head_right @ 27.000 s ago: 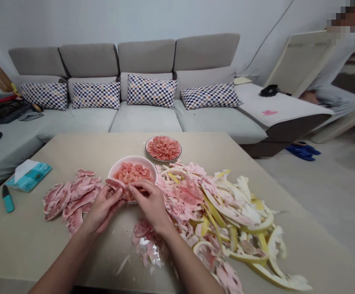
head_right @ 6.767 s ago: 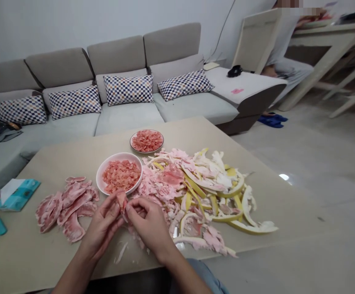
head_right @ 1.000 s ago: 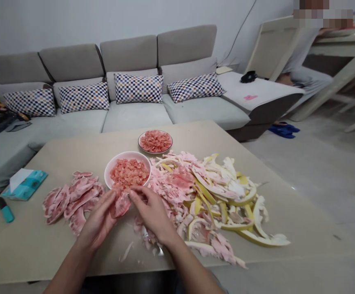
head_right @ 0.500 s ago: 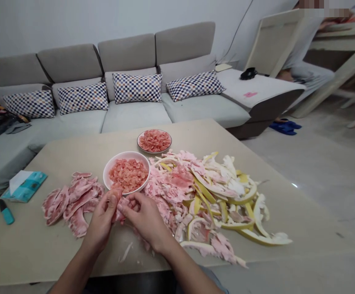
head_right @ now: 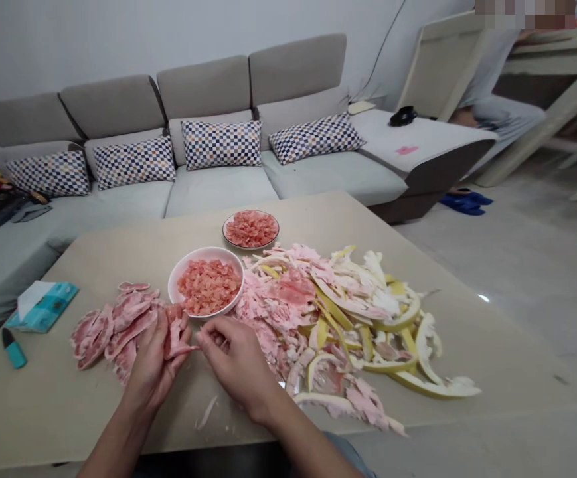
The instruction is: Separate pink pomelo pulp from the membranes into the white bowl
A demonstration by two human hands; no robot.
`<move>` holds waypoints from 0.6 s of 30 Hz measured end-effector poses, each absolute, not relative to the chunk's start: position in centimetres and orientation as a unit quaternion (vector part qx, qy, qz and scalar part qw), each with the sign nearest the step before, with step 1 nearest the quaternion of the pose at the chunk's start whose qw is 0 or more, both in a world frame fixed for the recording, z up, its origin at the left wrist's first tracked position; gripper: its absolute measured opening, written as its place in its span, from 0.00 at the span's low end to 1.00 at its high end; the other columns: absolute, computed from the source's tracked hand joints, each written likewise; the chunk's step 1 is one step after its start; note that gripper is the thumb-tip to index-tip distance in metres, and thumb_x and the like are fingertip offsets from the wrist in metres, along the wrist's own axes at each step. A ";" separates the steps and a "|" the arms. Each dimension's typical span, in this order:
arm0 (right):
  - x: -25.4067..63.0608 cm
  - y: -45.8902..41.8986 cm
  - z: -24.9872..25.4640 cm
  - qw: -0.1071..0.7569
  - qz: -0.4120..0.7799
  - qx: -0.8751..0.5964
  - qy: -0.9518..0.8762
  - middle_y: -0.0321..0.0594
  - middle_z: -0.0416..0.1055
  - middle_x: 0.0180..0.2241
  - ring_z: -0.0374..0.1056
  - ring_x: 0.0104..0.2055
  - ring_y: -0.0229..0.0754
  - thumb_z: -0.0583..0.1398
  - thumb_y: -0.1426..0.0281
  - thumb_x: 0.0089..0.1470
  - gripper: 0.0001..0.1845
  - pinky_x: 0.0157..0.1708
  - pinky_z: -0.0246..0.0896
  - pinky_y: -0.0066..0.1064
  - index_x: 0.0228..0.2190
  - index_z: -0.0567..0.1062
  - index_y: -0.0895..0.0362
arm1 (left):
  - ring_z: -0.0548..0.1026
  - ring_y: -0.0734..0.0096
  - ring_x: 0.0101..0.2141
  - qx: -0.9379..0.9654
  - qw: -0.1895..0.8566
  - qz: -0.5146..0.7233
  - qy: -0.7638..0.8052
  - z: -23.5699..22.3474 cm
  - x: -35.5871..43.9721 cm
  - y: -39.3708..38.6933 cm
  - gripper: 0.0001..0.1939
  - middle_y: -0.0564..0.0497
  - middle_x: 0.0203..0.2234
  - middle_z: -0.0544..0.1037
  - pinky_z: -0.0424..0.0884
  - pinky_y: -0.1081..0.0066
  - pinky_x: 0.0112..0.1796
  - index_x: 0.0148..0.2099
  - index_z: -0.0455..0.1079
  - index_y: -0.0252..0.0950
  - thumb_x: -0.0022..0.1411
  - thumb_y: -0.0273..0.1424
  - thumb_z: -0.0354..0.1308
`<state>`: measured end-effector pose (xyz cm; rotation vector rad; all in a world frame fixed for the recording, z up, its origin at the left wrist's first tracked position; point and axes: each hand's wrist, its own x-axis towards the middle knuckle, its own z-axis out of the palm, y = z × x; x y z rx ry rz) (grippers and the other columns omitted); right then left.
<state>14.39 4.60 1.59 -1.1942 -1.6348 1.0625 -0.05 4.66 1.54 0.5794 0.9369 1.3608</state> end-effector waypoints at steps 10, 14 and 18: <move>13.9 3.4 2.9 0.387 0.636 -0.374 -0.553 0.34 0.71 0.22 0.66 0.23 0.35 0.62 0.62 0.53 0.11 0.24 0.61 0.25 0.26 0.74 0.56 | 0.55 0.84 0.16 0.288 0.611 0.616 0.405 1.1 0.2 4.8 0.19 0.59 0.18 0.61 0.53 0.83 0.14 0.40 0.66 0.36 0.60 0.47 0.55; 14.6 3.6 3.1 0.386 0.655 -0.356 -0.543 0.33 0.69 0.22 0.66 0.22 0.34 0.62 0.59 0.52 0.13 0.24 0.61 0.24 0.26 0.72 0.56 | 0.54 0.86 0.16 0.267 0.626 0.619 0.392 1.1 -0.4 5.0 0.17 0.59 0.21 0.61 0.47 0.86 0.13 0.38 0.65 0.35 0.59 0.45 0.58; 16.3 4.1 3.3 0.348 0.608 -0.398 -0.593 0.35 0.71 0.23 0.66 0.21 0.36 0.61 0.58 0.53 0.14 0.19 0.58 0.24 0.26 0.73 0.56 | 0.56 0.86 0.17 0.256 0.673 0.588 0.368 1.4 -1.2 5.2 0.16 0.57 0.24 0.64 0.46 0.86 0.13 0.37 0.65 0.35 0.59 0.44 0.58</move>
